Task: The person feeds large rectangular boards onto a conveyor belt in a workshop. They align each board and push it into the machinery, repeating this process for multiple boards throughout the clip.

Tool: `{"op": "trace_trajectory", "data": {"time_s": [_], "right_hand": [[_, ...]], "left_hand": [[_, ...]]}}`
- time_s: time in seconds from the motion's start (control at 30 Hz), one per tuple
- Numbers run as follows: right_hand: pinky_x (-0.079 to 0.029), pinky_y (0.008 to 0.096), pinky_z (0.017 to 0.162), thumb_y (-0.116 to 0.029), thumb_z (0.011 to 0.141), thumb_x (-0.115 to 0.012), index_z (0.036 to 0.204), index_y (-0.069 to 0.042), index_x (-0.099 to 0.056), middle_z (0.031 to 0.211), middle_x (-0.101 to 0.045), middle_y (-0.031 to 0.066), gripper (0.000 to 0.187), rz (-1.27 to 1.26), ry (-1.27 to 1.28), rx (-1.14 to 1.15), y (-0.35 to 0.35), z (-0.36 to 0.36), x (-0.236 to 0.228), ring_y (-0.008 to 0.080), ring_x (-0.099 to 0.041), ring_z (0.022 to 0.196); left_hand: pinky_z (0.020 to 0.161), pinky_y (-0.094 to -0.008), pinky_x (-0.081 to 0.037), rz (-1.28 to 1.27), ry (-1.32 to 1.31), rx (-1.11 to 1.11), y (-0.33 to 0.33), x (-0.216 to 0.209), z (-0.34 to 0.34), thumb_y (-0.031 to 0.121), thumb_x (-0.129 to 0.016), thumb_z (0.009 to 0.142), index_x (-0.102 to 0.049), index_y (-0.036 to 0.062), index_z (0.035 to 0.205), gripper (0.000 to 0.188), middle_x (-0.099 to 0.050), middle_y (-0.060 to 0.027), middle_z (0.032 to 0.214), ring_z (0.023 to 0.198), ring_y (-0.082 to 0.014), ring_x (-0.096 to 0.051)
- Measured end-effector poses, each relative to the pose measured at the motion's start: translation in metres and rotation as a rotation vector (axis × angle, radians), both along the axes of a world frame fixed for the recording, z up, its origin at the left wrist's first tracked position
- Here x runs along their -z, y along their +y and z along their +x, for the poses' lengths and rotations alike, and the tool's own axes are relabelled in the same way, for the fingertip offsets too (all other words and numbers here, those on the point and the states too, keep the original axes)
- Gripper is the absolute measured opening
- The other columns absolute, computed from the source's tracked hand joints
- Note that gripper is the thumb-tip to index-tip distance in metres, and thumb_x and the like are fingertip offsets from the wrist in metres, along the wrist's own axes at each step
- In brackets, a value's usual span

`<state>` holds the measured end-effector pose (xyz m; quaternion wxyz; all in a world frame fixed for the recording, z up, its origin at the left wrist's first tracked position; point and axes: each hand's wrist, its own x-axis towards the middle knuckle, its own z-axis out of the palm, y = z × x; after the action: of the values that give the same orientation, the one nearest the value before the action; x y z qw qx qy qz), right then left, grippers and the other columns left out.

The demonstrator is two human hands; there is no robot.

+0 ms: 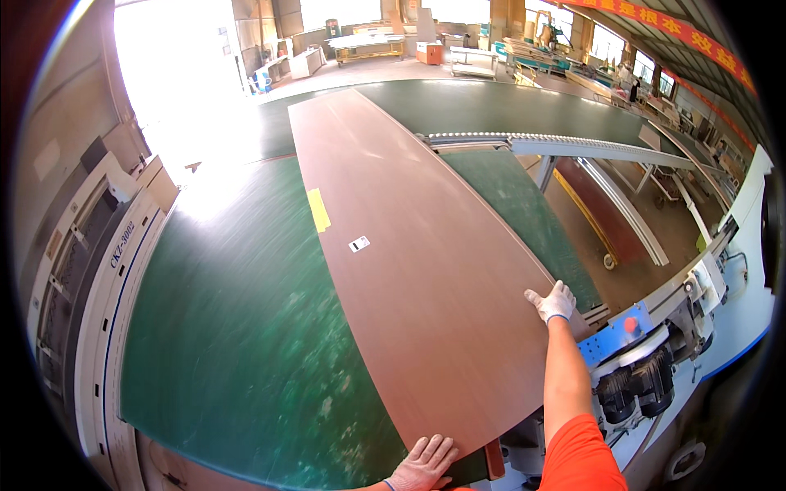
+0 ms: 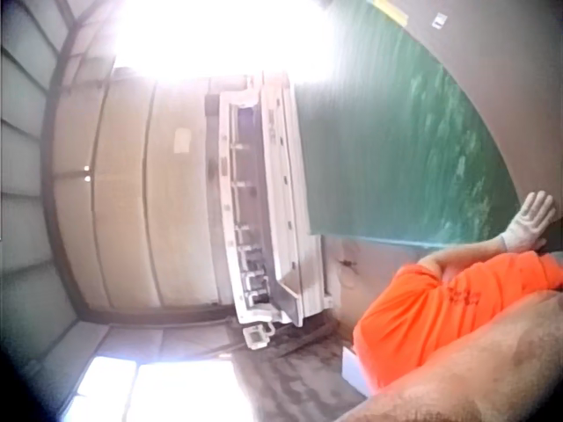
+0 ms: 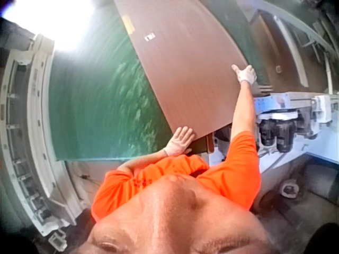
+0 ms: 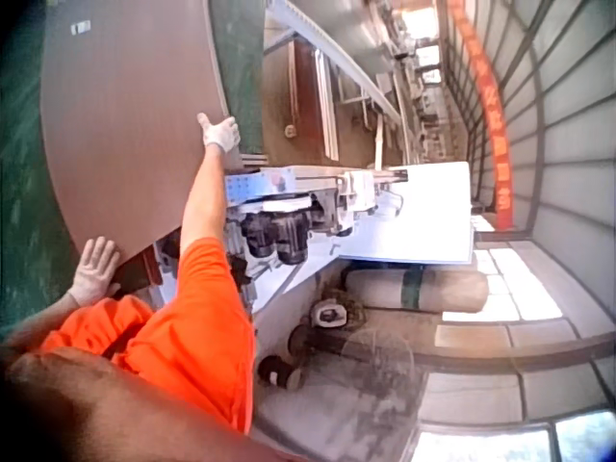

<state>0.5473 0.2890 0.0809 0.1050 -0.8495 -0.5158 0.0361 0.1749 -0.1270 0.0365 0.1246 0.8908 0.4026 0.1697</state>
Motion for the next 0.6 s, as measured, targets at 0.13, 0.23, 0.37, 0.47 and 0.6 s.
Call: {"op": "trace_trajectory", "data": {"time_s": [0.13, 0.23, 0.37, 0.47, 0.6], "right_hand": [[-0.041, 0.0543, 0.125, -0.089, 0.072, -0.079, 0.162, 0.001, -0.048, 0.159, -0.056, 0.0260, 0.131, 0.019, 0.009, -0.028, -0.012, -0.041, 0.001, 0.0442, -0.052, 0.148], [-0.043, 0.0538, 0.124, -0.086, 0.073, -0.081, 0.160, 0.002, -0.051, 0.158, -0.057, 0.0267, 0.127, 0.073, 0.020, -0.049, -0.038, -0.107, 0.004, 0.0449, -0.053, 0.147], [-0.049, 0.0532, 0.118, -0.066, 0.080, -0.089, 0.152, 0.004, -0.059, 0.149, -0.064, 0.0299, 0.105, 0.162, 0.088, -0.124, -0.102, -0.240, 0.005, 0.0468, -0.061, 0.139], [-0.053, 0.0588, 0.104, -0.061, 0.081, -0.089, 0.141, 0.001, -0.066, 0.135, -0.067, 0.0259, 0.090, 0.226, 0.064, -0.238, -0.168, -0.394, 0.014, 0.0490, -0.065, 0.122], [-0.057, 0.0587, 0.090, -0.056, 0.072, -0.093, 0.127, -0.002, -0.072, 0.120, -0.070, 0.0254, 0.080, 0.269, 0.219, -0.514, -0.224, -0.665, 0.018, 0.0449, -0.070, 0.108]], "left_hand": [[0.134, -0.0647, -0.024, 0.096, -0.060, -0.066, -0.013, 0.007, -0.036, 0.049, -0.081, 0.084, -0.059, 0.0041, 0.157, 0.089, -0.043, -0.0223, 0.173, 0.164, -0.0466, -0.032], [0.133, -0.0663, -0.025, 0.050, -0.098, -0.152, -0.021, -0.002, -0.093, 0.053, -0.079, 0.086, -0.060, 0.0014, 0.155, 0.088, -0.049, -0.0243, 0.168, 0.162, -0.0484, -0.035], [0.132, -0.0641, -0.028, -0.059, -0.130, -0.132, -0.025, -0.011, -0.173, 0.052, -0.079, 0.088, -0.059, -0.0007, 0.154, 0.086, -0.052, -0.0264, 0.164, 0.156, -0.0487, -0.043], [0.129, -0.0628, -0.034, 0.002, -0.245, -0.138, -0.047, -0.006, -0.254, 0.048, -0.081, 0.088, -0.064, 0.0004, 0.145, 0.076, -0.059, -0.0247, 0.157, 0.150, -0.0472, -0.051], [0.128, -0.0625, -0.036, -0.057, -0.339, -0.447, -0.110, 0.003, -0.361, 0.043, -0.084, 0.087, -0.067, 0.0011, 0.141, 0.070, -0.061, -0.0249, 0.154, 0.147, -0.0465, -0.053]]}}
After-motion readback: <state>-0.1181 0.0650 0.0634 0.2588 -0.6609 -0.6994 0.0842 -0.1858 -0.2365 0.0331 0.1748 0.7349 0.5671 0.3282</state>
